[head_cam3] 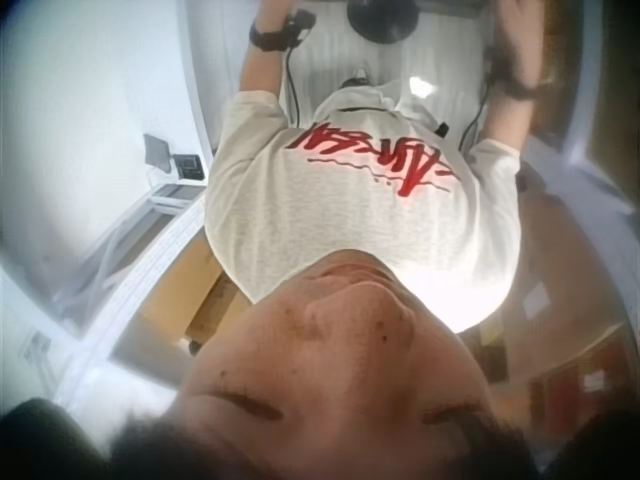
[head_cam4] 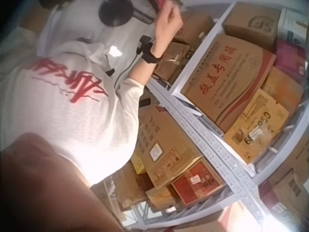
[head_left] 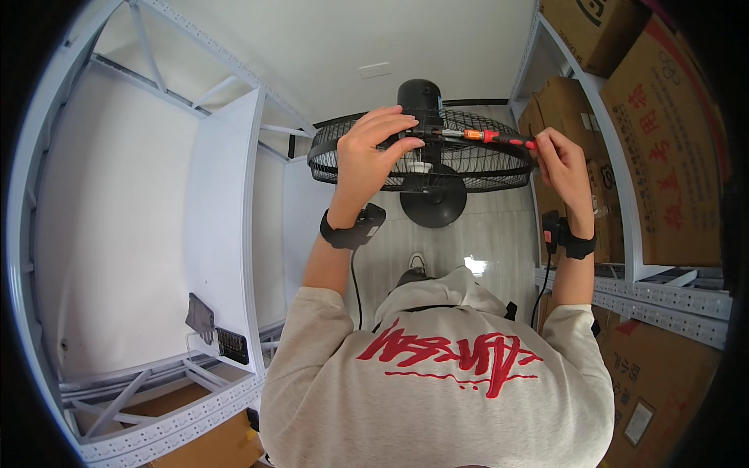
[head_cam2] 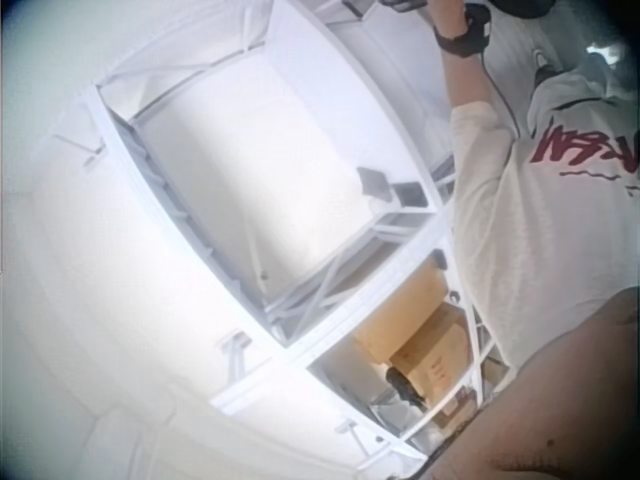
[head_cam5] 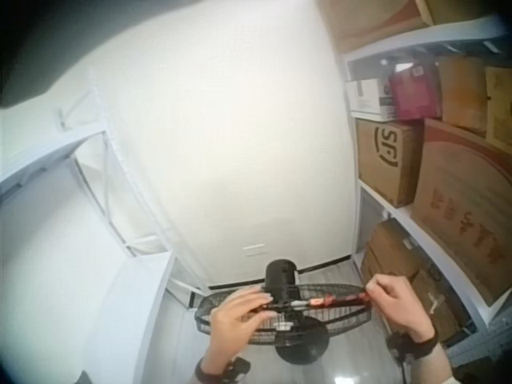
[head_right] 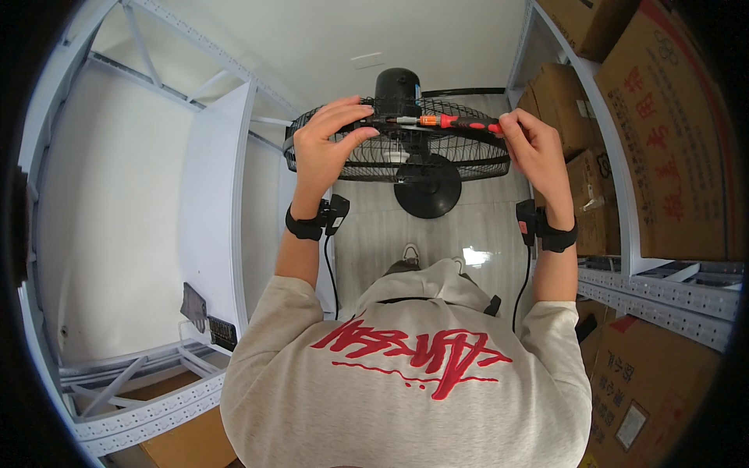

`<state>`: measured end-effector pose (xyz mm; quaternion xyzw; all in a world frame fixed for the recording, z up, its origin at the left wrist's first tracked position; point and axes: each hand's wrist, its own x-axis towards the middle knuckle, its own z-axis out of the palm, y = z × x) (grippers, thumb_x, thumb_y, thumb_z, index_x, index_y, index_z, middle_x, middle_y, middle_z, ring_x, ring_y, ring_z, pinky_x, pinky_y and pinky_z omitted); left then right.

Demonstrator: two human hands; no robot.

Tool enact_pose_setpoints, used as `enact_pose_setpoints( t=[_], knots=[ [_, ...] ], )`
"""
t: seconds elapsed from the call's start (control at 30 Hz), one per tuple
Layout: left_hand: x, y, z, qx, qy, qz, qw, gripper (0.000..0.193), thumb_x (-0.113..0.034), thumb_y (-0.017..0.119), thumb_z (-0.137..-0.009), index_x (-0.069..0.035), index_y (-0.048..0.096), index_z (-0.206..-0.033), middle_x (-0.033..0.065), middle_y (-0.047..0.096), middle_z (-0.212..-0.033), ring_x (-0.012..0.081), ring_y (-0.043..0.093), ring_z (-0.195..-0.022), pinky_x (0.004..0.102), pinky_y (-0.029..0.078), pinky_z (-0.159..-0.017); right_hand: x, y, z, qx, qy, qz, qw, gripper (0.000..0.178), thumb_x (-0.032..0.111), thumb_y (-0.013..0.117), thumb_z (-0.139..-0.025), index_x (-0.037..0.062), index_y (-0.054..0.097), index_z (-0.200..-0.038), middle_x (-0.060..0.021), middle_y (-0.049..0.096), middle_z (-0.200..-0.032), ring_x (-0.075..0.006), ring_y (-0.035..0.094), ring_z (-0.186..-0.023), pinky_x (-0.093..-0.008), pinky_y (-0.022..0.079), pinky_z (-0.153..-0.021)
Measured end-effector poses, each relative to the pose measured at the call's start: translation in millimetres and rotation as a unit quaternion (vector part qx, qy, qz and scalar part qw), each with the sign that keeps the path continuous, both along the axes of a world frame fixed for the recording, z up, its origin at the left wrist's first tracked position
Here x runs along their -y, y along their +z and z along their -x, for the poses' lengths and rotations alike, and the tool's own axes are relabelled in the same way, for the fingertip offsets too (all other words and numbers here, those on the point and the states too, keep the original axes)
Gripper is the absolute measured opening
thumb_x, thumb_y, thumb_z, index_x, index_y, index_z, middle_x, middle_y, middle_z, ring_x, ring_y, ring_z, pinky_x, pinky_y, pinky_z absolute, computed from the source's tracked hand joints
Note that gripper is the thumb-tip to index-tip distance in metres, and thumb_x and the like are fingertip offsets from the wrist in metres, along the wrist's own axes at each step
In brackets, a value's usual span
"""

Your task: The person assembles a black pedestal fan by attaching the front grille, inserting a small white component into the motor housing, and securing the assembly with a screwdriver. They then wipe the fan with a gray cloth.

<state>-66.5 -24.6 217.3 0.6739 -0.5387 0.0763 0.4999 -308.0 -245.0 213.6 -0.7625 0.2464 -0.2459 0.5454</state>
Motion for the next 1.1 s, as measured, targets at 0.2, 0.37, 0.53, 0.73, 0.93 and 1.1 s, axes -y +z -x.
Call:
enact_pose_setpoints(
  t=[0.2,0.37,0.53,0.73,0.93,1.1],
  knots=[
    [0.8,1.0,1.7,0.01,0.001,0.001,1.0,0.024,-0.008,0.084,-0.075,-0.003,0.079,-0.098,0.0072,0.078,-0.102,0.0261,0.069,-0.114,0.0363,0.054,-0.095,-2.7,1.7,-2.7,0.038,0.005,0.035,0.999,0.022,0.023,0.064,-0.102,0.0021,0.063,-0.096,0.0075,0.047,-0.064,-0.0019,0.041,-0.056,-0.0212,0.032,-0.05],
    [0.3,1.2,0.6,0.004,-0.001,-0.002,1.0,0.025,-0.008,0.085,-0.075,-0.004,0.079,-0.098,0.0075,0.078,-0.102,0.0262,0.069,-0.114,0.0362,0.054,-0.095,4.3,-0.5,1.0,-0.029,0.018,-0.018,0.999,0.02,0.022,0.064,-0.102,0.0024,0.063,-0.097,0.0074,0.048,-0.064,-0.0016,0.042,-0.057,-0.0204,0.033,-0.051],
    [0.8,2.4,2.6,0.01,-0.002,-0.005,1.0,0.025,-0.007,0.084,-0.075,-0.003,0.079,-0.099,0.0083,0.078,-0.103,0.0264,0.069,-0.114,0.0367,0.054,-0.096,-10.7,-2.6,-10.5,0.095,-0.016,0.021,0.995,0.022,0.024,0.064,-0.102,0.0024,0.062,-0.096,0.0071,0.047,-0.063,-0.0014,0.041,-0.056,-0.0213,0.032,-0.049],
    [0.4,1.3,1.7,0.002,-0.001,0.001,1.0,0.025,-0.007,0.085,-0.075,-0.004,0.079,-0.099,0.0075,0.078,-0.103,0.026,0.069,-0.114,0.0364,0.054,-0.096,15.0,-6.5,-0.9,-0.036,0.052,-0.024,0.998,0.02,0.021,0.065,-0.101,0.0019,0.062,-0.098,0.0066,0.051,-0.071,-0.0021,0.043,-0.059,-0.0207,0.034,-0.052],
    [0.5,1.8,3.2,0.012,0.0,-0.004,1.0,0.025,-0.008,0.085,-0.075,-0.004,0.079,-0.099,0.008,0.078,-0.103,0.0263,0.069,-0.113,0.0365,0.054,-0.095,-9.9,-5.1,-12.1,0.1,-0.001,0.06,0.993,0.022,0.024,0.064,-0.101,0.0029,0.063,-0.096,0.007,0.048,-0.067,-0.0019,0.042,-0.058,-0.0218,0.032,-0.051],
    [1.7,0.3,3.0,0.011,0.006,0.004,1.0,0.025,-0.009,0.085,-0.075,-0.005,0.079,-0.099,0.0076,0.078,-0.103,0.0262,0.069,-0.113,0.0365,0.054,-0.095,14.4,-7.0,0.0,-0.058,0.041,-0.009,0.997,0.019,0.023,0.065,-0.101,0.0033,0.064,-0.1,0.006,0.052,-0.074,-0.0023,0.044,-0.062,-0.0223,0.033,-0.052]
  ],
)
